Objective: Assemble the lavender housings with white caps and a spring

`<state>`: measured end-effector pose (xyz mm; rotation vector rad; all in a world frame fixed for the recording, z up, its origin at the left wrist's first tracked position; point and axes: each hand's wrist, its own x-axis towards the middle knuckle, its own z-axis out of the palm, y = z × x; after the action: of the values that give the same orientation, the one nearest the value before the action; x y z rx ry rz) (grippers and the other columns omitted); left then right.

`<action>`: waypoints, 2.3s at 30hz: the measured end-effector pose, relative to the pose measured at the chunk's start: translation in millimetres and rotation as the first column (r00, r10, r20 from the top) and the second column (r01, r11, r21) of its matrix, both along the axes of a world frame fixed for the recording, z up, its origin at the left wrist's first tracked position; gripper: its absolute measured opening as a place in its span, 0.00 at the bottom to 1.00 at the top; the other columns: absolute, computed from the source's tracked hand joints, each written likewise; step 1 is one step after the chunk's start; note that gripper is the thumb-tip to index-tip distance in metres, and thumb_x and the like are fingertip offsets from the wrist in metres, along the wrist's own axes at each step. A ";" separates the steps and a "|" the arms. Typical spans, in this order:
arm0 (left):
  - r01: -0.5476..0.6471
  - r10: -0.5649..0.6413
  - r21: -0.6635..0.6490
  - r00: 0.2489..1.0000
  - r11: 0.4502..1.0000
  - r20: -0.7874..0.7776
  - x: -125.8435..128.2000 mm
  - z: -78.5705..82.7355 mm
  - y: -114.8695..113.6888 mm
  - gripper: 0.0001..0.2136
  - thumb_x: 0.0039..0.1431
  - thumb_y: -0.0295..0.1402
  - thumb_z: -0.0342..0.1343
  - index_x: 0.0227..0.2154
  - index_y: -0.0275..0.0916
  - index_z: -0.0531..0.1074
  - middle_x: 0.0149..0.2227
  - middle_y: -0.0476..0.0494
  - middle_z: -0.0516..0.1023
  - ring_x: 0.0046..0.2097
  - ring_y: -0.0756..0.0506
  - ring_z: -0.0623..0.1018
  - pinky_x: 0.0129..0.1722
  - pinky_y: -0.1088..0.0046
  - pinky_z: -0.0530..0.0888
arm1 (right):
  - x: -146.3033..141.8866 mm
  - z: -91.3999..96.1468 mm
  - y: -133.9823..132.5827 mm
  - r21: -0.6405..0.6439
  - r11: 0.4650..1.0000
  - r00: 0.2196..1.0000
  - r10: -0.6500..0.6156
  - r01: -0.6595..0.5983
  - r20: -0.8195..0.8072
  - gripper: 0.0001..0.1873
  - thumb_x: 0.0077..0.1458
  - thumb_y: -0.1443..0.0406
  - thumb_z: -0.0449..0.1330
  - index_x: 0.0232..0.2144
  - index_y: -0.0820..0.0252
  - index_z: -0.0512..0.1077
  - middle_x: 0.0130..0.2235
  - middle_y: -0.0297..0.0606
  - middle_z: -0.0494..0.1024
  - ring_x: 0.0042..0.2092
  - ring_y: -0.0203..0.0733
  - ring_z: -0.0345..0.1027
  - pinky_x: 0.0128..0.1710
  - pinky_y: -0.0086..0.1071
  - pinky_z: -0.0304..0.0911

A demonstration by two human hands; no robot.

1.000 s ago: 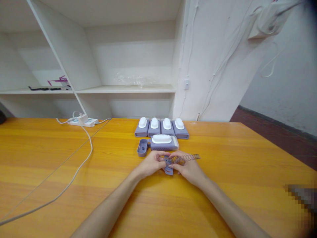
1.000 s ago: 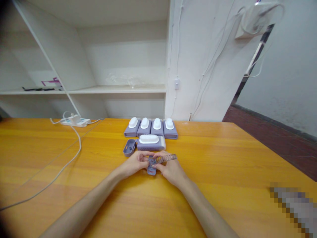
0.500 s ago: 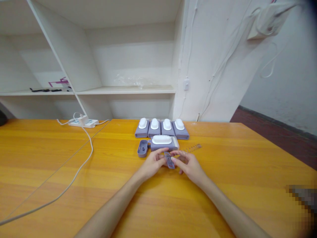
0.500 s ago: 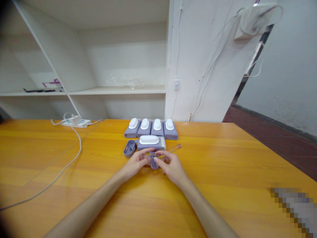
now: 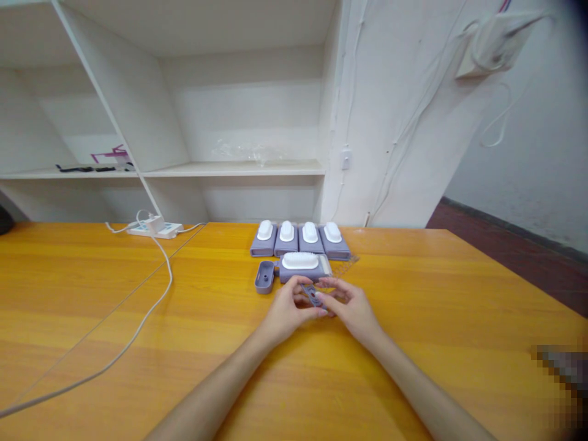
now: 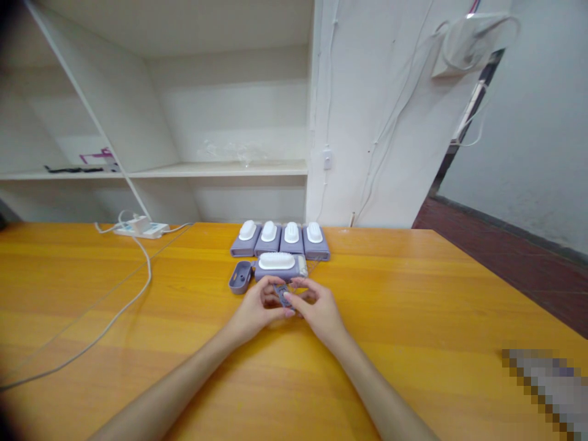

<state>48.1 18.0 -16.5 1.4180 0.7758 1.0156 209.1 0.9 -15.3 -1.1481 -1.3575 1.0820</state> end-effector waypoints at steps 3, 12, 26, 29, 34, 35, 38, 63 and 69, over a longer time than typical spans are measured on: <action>-0.035 0.035 0.047 0.999 0.998 -0.011 0.0 -1.0 -0.3 0.25 0.38 0.33 0.68 0.38 0.38 0.61 0.36 0.42 0.77 0.37 0.44 0.78 0.37 0.70 0.73 | -0.9 -2.6 0.3 0.065 0.998 0.993 -0.016 0.008 0.121 0.23 0.44 0.59 0.66 0.43 0.62 0.72 0.41 0.43 0.77 0.36 0.45 0.72 0.36 0.37 0.70; 0.023 -0.023 -0.007 0.996 1.000 0.089 -3.9 5.3 -1.2 0.29 0.45 0.36 0.64 0.49 0.39 0.59 0.41 0.40 0.76 0.39 0.46 0.77 0.43 0.69 0.71 | 3.9 -14.3 4.9 0.057 0.996 0.996 -0.066 0.063 0.063 0.32 0.46 0.61 0.64 0.53 0.63 0.63 0.43 0.45 0.76 0.36 0.45 0.73 0.35 0.36 0.70; 0.015 0.025 -0.258 0.988 0.966 0.150 -10.2 5.0 12.6 0.21 0.44 0.43 0.63 0.36 0.33 0.67 0.30 0.41 0.79 0.30 0.44 0.80 0.35 0.70 0.73 | 5.4 -11.3 0.8 0.178 0.983 0.970 -0.075 0.034 0.232 0.24 0.47 0.62 0.64 0.48 0.59 0.69 0.41 0.41 0.77 0.35 0.45 0.73 0.35 0.36 0.70; -0.001 0.034 -0.237 0.990 0.971 0.137 -9.0 4.1 11.7 0.20 0.42 0.41 0.64 0.34 0.34 0.66 0.27 0.44 0.78 0.29 0.45 0.79 0.34 0.72 0.73 | 3.6 -6.8 -1.3 0.245 0.968 0.943 -0.131 0.055 0.305 0.25 0.45 0.60 0.65 0.47 0.60 0.70 0.41 0.42 0.77 0.36 0.46 0.72 0.35 0.36 0.69; -0.053 0.078 -0.249 0.993 0.967 0.092 -5.7 2.5 10.5 0.20 0.41 0.43 0.65 0.31 0.36 0.64 0.23 0.46 0.78 0.25 0.46 0.79 0.29 0.73 0.73 | -0.2 -0.4 -3.9 0.339 0.940 0.930 -0.111 -0.016 0.351 0.14 0.47 0.62 0.64 0.39 0.58 0.75 0.39 0.40 0.77 0.40 0.47 0.71 0.41 0.36 0.66; -0.053 0.077 -0.254 0.993 0.966 0.086 -5.3 2.4 10.3 0.21 0.40 0.43 0.65 0.30 0.36 0.63 0.23 0.46 0.78 0.25 0.46 0.79 0.28 0.73 0.73 | -0.8 -0.1 -4.1 0.331 0.944 0.929 -0.106 -0.018 0.355 0.12 0.47 0.63 0.63 0.37 0.58 0.75 0.37 0.40 0.77 0.38 0.46 0.71 0.39 0.35 0.66; -0.038 0.061 -0.253 0.995 0.967 0.080 -5.0 2.4 9.6 0.22 0.40 0.44 0.65 0.30 0.36 0.62 0.23 0.45 0.78 0.25 0.44 0.79 0.27 0.73 0.72 | -1.5 -0.9 -4.0 0.283 0.959 0.933 -0.101 -0.001 0.345 0.09 0.48 0.65 0.61 0.35 0.59 0.75 0.35 0.38 0.78 0.35 0.44 0.71 0.34 0.33 0.66; -0.062 0.098 -0.328 0.990 0.943 0.096 -9.7 10.5 11.2 0.17 0.47 0.35 0.59 0.37 0.37 0.59 0.24 0.45 0.78 0.22 0.46 0.78 0.25 0.74 0.72 | 4.9 -9.1 5.1 -0.003 0.995 0.995 0.096 -0.096 0.020 0.22 0.44 0.58 0.67 0.41 0.64 0.73 0.37 0.42 0.79 0.37 0.48 0.72 0.40 0.39 0.66; -0.034 0.064 -0.301 0.994 0.953 0.092 -10.5 10.3 10.1 0.19 0.48 0.36 0.58 0.40 0.36 0.59 0.20 0.45 0.76 0.19 0.48 0.75 0.21 0.79 0.68 | 7.2 -5.8 7.3 0.008 0.989 0.989 0.146 -0.146 -0.031 0.19 0.44 0.58 0.68 0.38 0.61 0.74 0.38 0.41 0.78 0.38 0.45 0.71 0.40 0.36 0.65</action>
<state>37.6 28.1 -6.2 1.0841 0.8544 0.9548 216.3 8.2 -21.1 -1.0356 -1.4372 1.1948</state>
